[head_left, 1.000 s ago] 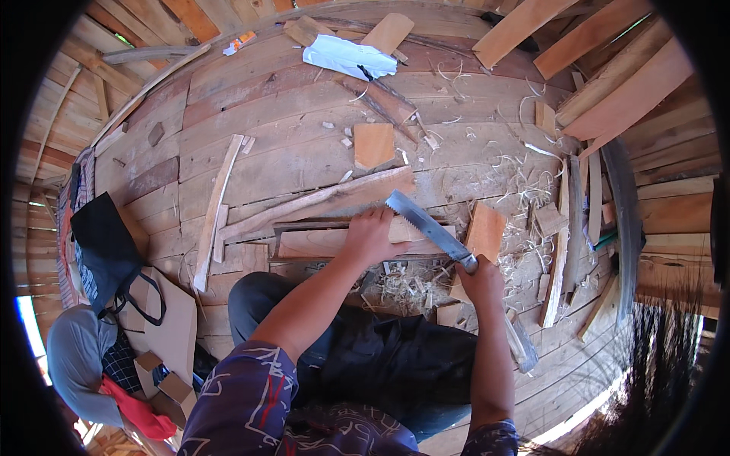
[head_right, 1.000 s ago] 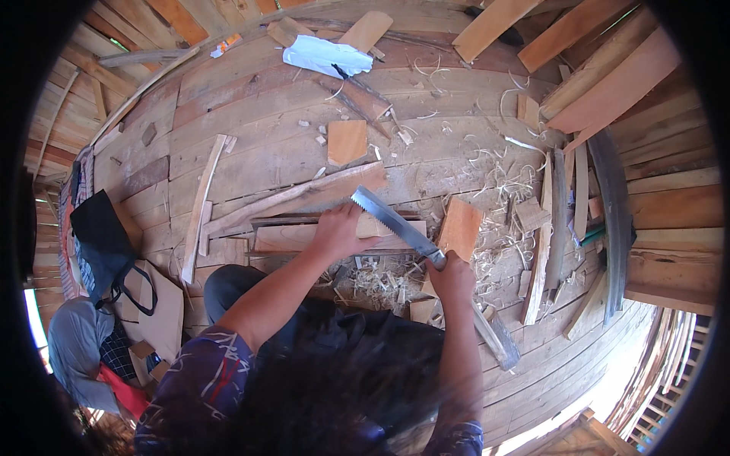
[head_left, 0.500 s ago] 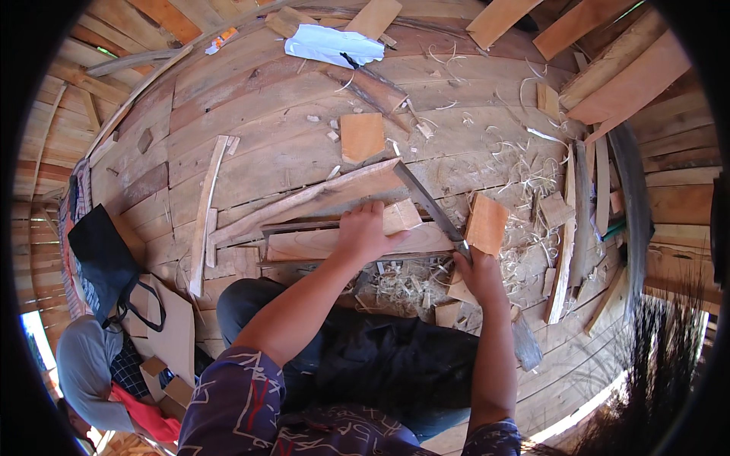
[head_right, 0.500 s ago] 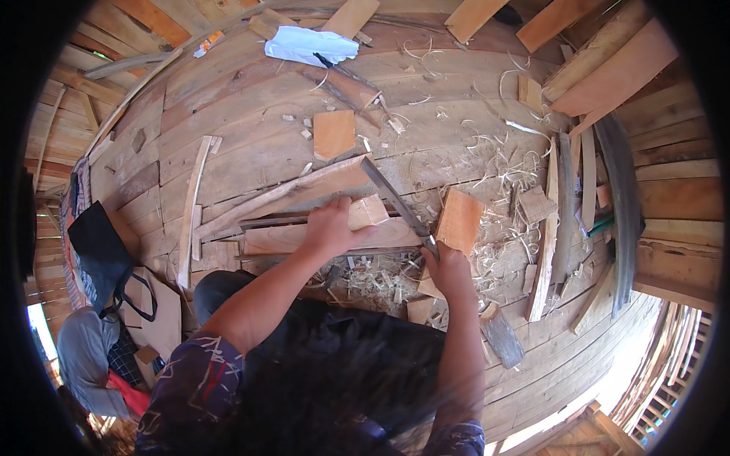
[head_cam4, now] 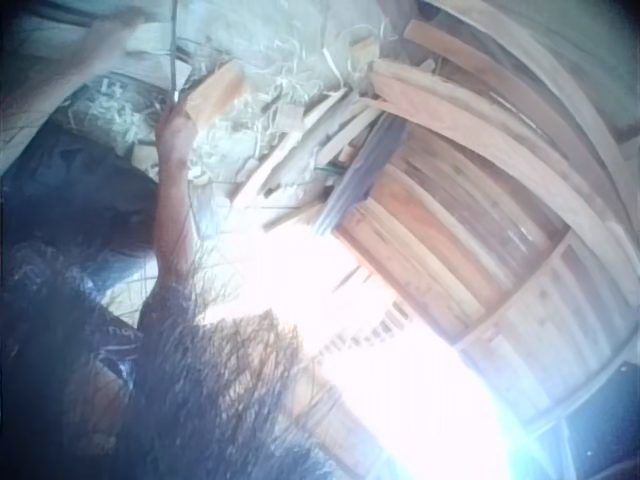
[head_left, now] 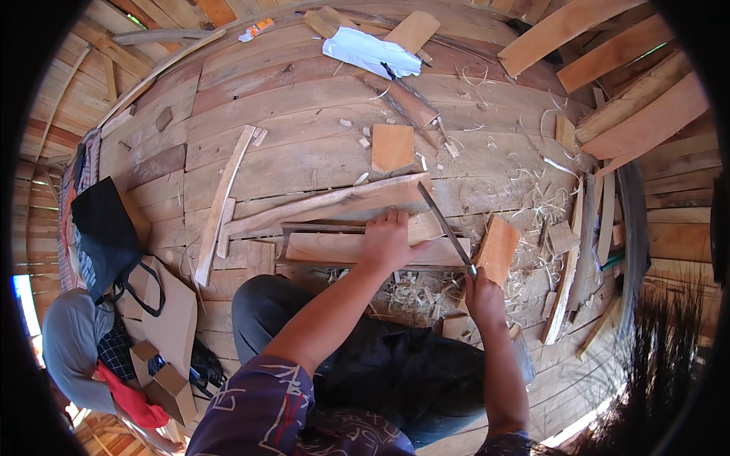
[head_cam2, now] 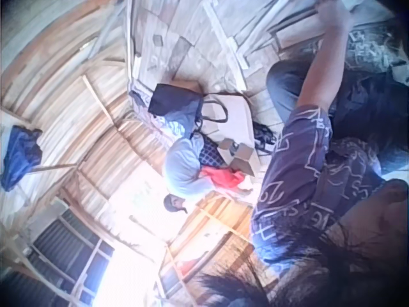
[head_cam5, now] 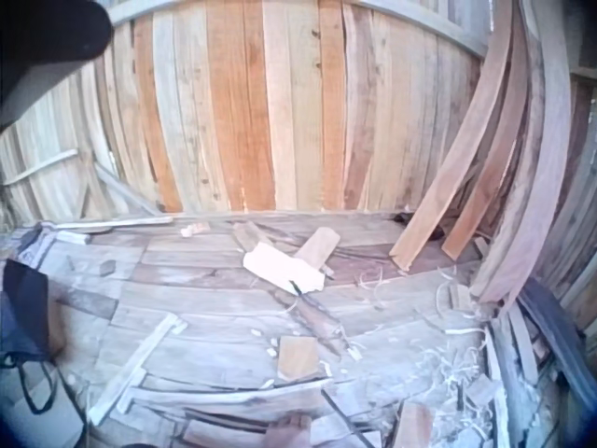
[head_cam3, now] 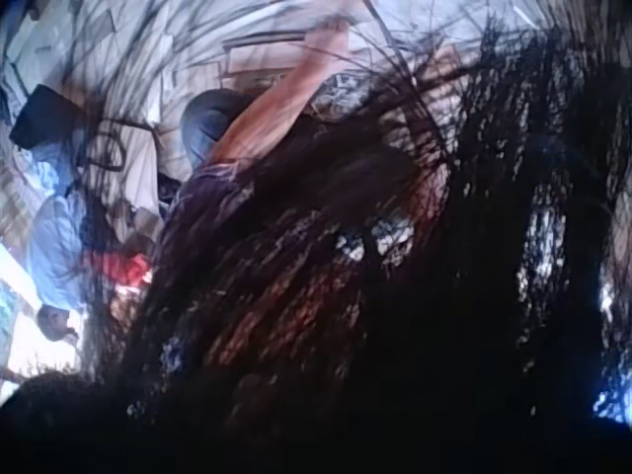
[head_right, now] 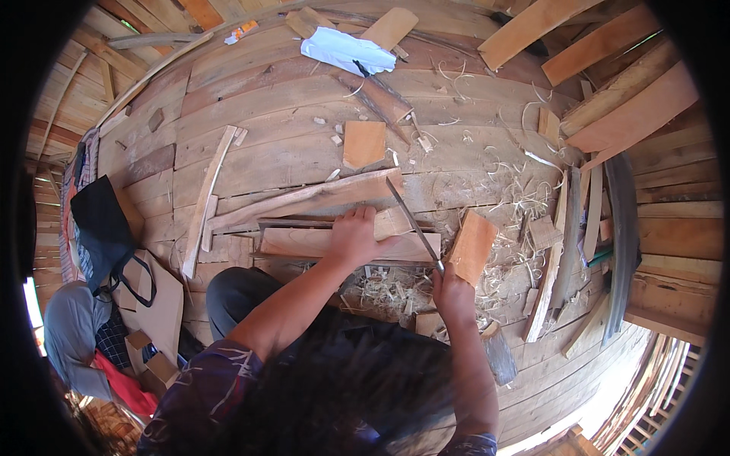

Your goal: The person saws a piece of wood with a hand saw while sitting on the floor.

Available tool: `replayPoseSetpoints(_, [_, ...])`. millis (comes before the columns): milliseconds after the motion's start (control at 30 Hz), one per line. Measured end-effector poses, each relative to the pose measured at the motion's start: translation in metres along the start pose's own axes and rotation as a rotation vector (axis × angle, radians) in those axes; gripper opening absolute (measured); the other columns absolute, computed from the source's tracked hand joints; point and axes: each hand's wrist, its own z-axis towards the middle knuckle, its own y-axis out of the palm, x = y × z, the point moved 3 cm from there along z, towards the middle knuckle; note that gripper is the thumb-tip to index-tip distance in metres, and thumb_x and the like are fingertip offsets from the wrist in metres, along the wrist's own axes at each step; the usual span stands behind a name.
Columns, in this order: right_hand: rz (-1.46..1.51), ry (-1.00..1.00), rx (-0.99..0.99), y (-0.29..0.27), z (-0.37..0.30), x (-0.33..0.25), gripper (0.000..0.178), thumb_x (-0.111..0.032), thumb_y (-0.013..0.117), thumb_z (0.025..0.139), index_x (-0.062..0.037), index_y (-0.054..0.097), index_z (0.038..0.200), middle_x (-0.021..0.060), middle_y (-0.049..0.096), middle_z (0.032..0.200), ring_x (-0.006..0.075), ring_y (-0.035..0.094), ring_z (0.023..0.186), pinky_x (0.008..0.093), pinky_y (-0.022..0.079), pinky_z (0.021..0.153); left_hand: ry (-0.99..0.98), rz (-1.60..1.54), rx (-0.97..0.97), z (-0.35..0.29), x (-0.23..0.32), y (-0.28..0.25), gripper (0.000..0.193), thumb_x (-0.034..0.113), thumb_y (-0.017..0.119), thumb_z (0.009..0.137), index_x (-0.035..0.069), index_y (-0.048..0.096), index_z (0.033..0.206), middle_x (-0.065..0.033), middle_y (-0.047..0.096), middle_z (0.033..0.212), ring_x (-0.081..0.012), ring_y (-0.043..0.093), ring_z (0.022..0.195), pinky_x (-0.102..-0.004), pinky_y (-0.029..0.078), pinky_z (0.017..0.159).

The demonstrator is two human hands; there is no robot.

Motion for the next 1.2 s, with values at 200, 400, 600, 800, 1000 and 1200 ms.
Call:
replayPoseSetpoints(200, [0.063,0.004,-0.028,0.012,-0.008,-0.001,0.019,-0.020,0.058,0.095,-0.0029,0.052,0.092,0.0236,0.062,0.062,0.0436,0.063,0.059,0.0527,0.051,0.051,-0.004,0.001,0.014,0.000,0.000,0.001,0.072,0.064,0.070,0.071,-0.001,0.061,0.100,-0.0165,0.067,0.096,-0.0322,0.066,0.092,-0.0450,0.051,0.080])
replayPoseSetpoints(400, [0.053,0.031,-0.001,0.021,-0.008,-0.008,0.020,-0.022,0.056,0.096,-0.0034,0.051,0.091,0.0223,0.062,0.062,0.0417,0.064,0.058,0.0514,0.052,0.051,0.003,-0.012,0.024,0.000,-0.003,0.003,0.071,0.063,0.071,0.071,-0.001,0.060,0.102,-0.0167,0.067,0.096,-0.0327,0.066,0.092,-0.0445,0.051,0.081])
replayPoseSetpoints(600, [0.009,0.074,-0.020,0.032,0.006,-0.029,0.022,-0.025,0.053,0.097,-0.0040,0.050,0.094,0.0225,0.063,0.063,0.0418,0.064,0.058,0.0527,0.052,0.052,0.019,-0.001,0.044,-0.001,0.000,0.003,0.070,0.062,0.070,0.073,-0.001,0.059,0.100,-0.0176,0.067,0.095,-0.0333,0.066,0.092,-0.0448,0.051,0.080])
replayPoseSetpoints(800, [0.060,0.112,-0.001,0.020,-0.006,0.005,0.023,-0.026,0.055,0.096,-0.0042,0.050,0.091,0.0224,0.063,0.063,0.0431,0.064,0.059,0.0539,0.052,0.053,-0.071,0.009,-0.042,0.002,-0.003,0.008,0.072,0.064,0.067,0.075,-0.002,0.059,0.103,-0.0181,0.067,0.099,-0.0331,0.066,0.093,-0.0467,0.050,0.082])
replayPoseSetpoints(1000, [0.120,0.018,0.023,0.005,0.004,0.017,0.018,-0.019,0.057,0.096,-0.0023,0.051,0.093,0.0257,0.061,0.065,0.0472,0.062,0.064,0.0552,0.048,0.052,-0.059,0.012,-0.066,0.003,-0.002,0.006,0.072,0.063,0.068,0.075,-0.002,0.059,0.104,-0.0185,0.066,0.101,-0.0327,0.065,0.096,-0.0465,0.049,0.084])
replayPoseSetpoints(1200, [0.133,-0.025,0.069,-0.010,-0.003,0.032,0.017,-0.019,0.058,0.094,-0.0042,0.050,0.090,0.0217,0.062,0.063,0.0413,0.064,0.059,0.0498,0.052,0.052,0.056,0.020,-0.118,0.002,0.004,0.002,0.072,0.061,0.068,0.076,-0.002,0.057,0.110,-0.0201,0.064,0.108,-0.0339,0.062,0.104,-0.0490,0.043,0.093])
